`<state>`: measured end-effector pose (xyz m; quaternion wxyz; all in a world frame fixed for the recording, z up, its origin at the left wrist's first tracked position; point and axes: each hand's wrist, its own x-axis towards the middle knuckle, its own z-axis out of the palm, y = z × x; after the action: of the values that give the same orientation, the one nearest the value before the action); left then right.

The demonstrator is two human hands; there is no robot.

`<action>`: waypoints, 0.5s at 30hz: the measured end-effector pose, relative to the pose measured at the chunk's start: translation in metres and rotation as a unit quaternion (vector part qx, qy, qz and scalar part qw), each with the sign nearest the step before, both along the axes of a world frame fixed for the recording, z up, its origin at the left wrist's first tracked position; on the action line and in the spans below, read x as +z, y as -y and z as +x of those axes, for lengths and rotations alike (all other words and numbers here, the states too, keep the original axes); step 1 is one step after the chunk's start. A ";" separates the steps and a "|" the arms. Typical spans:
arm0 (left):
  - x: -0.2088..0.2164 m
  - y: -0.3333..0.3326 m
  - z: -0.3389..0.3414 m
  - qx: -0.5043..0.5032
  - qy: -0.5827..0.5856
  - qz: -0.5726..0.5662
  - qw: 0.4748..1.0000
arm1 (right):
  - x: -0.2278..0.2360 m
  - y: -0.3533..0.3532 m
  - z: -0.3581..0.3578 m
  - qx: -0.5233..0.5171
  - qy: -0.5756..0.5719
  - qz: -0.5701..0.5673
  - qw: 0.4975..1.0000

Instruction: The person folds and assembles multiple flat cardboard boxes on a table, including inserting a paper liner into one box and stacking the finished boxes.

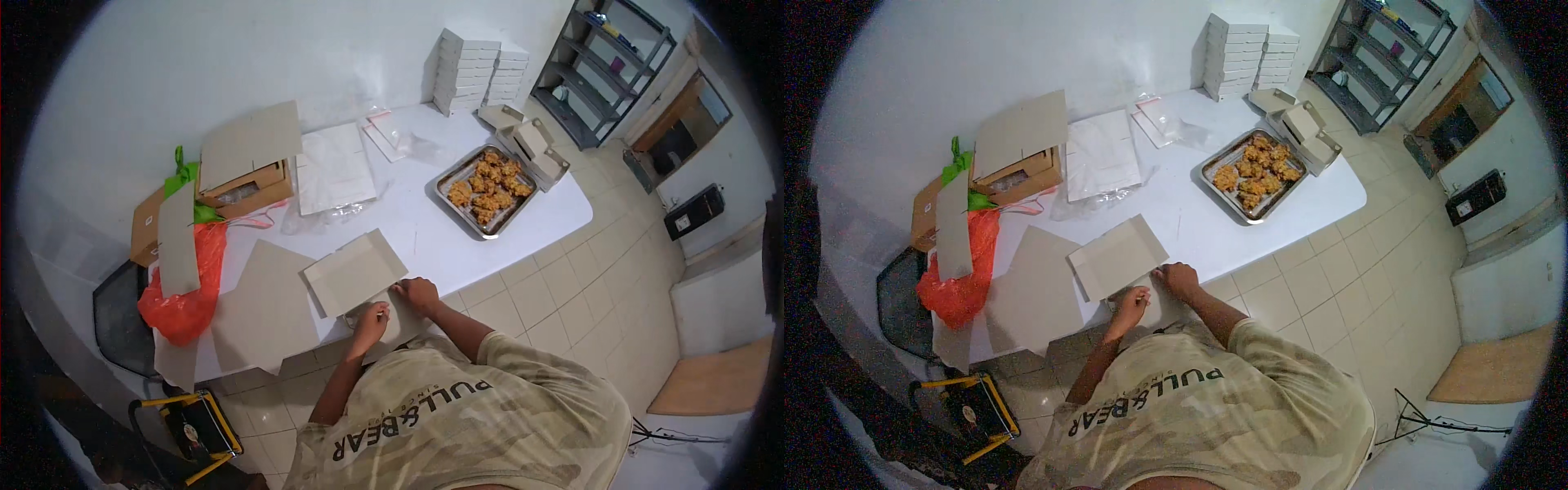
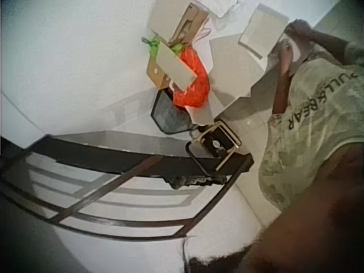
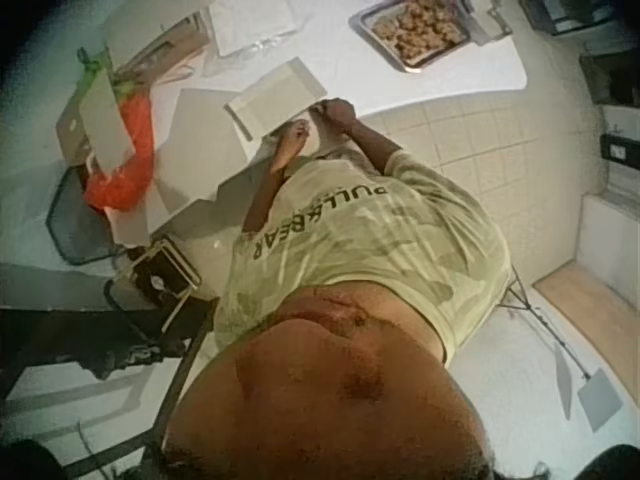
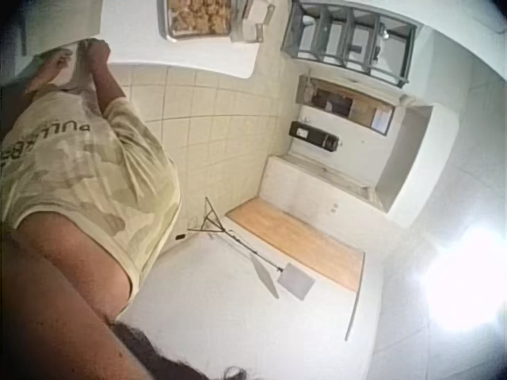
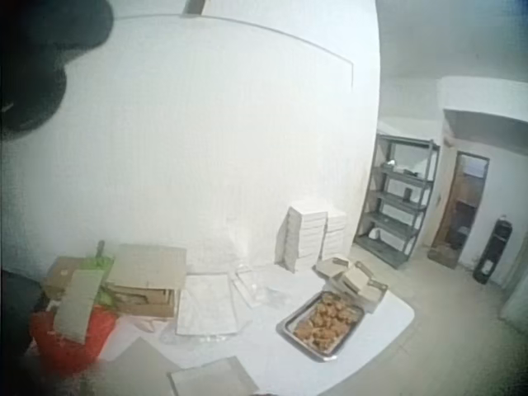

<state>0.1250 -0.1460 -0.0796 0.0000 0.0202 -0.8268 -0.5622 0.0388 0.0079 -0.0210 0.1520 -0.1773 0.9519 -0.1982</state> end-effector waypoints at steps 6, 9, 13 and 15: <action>0.039 0.049 0.048 0.174 -0.069 -0.112 0.976 | -0.033 0.000 -0.009 0.045 -0.082 0.006 0.996; 0.011 0.059 0.047 0.290 -0.077 -0.115 0.947 | -0.028 0.005 -0.019 0.033 -0.088 -0.033 0.995; 0.007 0.055 0.033 0.163 0.127 -0.047 0.977 | -0.042 -0.005 -0.047 -0.021 -0.111 0.062 0.992; -0.003 0.065 0.035 0.123 0.184 -0.008 0.975 | -0.031 0.007 -0.047 -0.004 -0.117 0.053 0.992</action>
<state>0.1597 -0.2110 -0.0827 -0.0832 0.2251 -0.8081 -0.5380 -0.0084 0.0010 -0.0520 0.0484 -0.1875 0.9730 -0.1260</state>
